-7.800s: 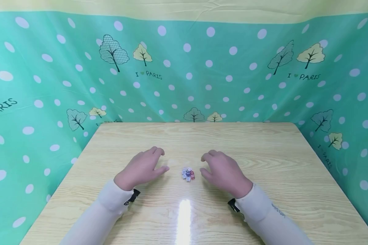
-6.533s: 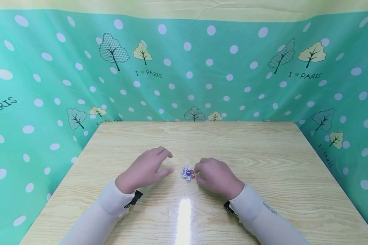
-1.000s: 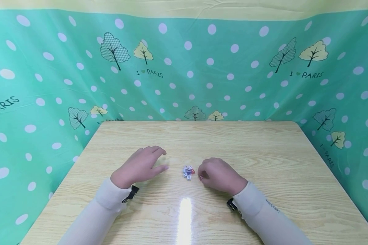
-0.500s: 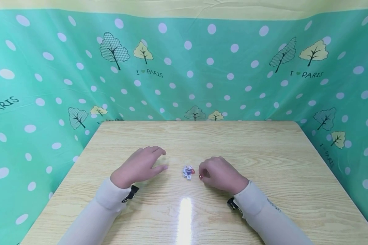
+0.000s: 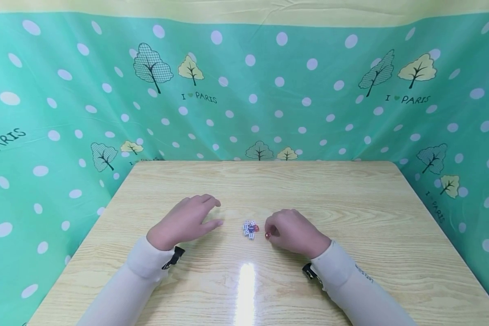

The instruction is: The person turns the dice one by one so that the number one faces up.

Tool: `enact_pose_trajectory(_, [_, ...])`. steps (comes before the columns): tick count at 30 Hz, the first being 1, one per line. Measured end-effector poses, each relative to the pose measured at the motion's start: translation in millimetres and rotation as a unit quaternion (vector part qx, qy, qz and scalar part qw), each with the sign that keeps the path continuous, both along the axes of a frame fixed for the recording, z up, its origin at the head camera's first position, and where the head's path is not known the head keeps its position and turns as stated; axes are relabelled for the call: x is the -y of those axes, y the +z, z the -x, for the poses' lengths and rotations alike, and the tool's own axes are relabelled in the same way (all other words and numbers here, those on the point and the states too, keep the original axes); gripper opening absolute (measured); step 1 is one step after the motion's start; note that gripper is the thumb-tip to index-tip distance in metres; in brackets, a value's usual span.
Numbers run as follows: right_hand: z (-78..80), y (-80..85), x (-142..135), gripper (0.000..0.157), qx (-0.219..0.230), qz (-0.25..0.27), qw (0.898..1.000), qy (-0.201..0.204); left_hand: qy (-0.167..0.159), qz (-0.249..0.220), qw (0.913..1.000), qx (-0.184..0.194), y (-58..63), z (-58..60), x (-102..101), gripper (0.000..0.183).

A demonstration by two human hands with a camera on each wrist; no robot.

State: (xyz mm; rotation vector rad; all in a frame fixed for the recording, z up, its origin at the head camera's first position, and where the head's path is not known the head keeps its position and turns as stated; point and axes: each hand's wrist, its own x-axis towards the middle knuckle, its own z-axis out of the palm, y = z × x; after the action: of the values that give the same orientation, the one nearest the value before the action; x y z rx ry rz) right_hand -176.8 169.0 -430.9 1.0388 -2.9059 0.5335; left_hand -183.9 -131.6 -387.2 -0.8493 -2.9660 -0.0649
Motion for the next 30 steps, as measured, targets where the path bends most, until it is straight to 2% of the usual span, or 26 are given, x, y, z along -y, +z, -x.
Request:
enact_pose_trajectory(10, [-0.7,0.0,0.7,0.004,-0.01,-0.017,1.0,-0.008,-0.001,0.003,1.0,0.005,-0.1,-0.4,0.2,0.05])
enact_pose_trajectory(16, [-0.5,-0.1,0.7,0.004,-0.025,-0.024,0.999,-0.006,-0.005,-0.003,0.9999,0.008,-0.8,-0.3,0.6,0.05])
enact_pose_trajectory(30, [-1.7,3.5,-0.7,0.004,-0.015,-0.015,1.0,-0.018,-0.006,0.005,0.9998,0.02,-2.2,-0.8,0.8,0.05])
